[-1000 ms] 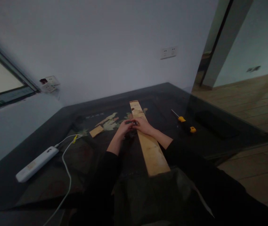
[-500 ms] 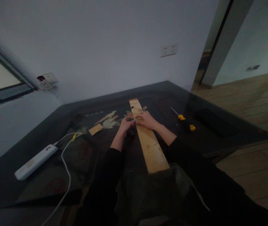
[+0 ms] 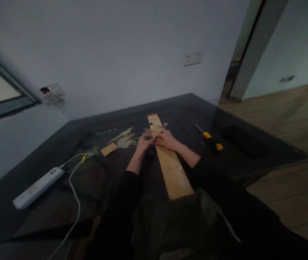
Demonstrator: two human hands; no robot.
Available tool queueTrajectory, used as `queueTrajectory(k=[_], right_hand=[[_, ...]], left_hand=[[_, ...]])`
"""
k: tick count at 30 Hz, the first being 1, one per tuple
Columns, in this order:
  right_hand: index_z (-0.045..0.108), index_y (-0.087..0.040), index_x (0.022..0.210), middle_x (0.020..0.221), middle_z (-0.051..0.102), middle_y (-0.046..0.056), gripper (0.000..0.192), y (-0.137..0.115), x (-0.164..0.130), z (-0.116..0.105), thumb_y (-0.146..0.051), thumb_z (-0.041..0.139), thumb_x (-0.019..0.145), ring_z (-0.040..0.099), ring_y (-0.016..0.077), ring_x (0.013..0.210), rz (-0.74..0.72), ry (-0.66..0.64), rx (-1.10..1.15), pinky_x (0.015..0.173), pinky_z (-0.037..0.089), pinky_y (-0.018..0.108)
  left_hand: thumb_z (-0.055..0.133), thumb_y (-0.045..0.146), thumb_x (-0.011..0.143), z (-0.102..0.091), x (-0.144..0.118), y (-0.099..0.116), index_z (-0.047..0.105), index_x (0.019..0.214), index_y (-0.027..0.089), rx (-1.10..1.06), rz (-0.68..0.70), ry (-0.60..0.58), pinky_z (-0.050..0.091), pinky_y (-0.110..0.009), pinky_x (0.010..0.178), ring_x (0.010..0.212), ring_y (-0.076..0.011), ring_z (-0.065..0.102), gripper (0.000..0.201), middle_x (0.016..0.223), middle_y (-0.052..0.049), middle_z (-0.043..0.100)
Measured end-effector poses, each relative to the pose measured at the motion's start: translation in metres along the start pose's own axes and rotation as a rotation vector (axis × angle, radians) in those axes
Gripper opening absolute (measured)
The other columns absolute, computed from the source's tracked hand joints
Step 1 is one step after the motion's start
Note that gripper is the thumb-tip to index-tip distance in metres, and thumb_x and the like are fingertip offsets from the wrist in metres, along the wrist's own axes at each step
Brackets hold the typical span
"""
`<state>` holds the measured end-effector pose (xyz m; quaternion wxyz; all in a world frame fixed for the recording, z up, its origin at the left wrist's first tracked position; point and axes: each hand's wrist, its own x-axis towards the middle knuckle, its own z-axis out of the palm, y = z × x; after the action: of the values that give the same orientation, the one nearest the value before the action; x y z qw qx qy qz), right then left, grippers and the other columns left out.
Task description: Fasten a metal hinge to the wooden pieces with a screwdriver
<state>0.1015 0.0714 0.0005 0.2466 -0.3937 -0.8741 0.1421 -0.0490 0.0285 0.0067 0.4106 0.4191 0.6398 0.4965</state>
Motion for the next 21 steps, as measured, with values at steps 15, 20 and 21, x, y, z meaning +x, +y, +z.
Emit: queueTrajectory(k=[15,20,21], right_hand=[[0.071,-0.015,0.114,0.112,0.055,0.014,0.043,-0.001,-0.001,0.001,-0.041,0.070,0.080,0.046,0.0251,0.104,0.036,-0.010,-0.020,0.095,0.035,0.037],[0.071,-0.016,0.114,0.114,0.056,0.016,0.043,0.000,-0.001,0.002,-0.043,0.069,0.080,0.047,0.0258,0.105,0.043,-0.014,-0.030,0.095,0.035,0.038],[0.071,-0.016,0.114,0.114,0.056,0.016,0.043,0.000,-0.001,0.002,-0.043,0.069,0.080,0.047,0.0258,0.106,0.039,-0.015,-0.031,0.095,0.034,0.038]], left_hand=[[0.074,0.008,0.073,0.000,0.010,-0.007,0.059,0.110,0.010,0.075,0.005,-0.004,0.048,-0.021,0.055,0.049,-0.0088,0.058,0.040,0.062,0.000,0.064],[0.077,0.009,0.070,-0.001,0.011,-0.009,0.060,0.108,0.011,0.062,0.020,-0.011,0.047,-0.021,0.054,0.048,-0.0088,0.057,0.042,0.061,0.001,0.064],[0.076,0.009,0.070,-0.001,0.010,-0.009,0.060,0.108,0.011,0.058,0.024,-0.012,0.047,-0.020,0.053,0.047,-0.0084,0.056,0.041,0.061,0.002,0.063]])
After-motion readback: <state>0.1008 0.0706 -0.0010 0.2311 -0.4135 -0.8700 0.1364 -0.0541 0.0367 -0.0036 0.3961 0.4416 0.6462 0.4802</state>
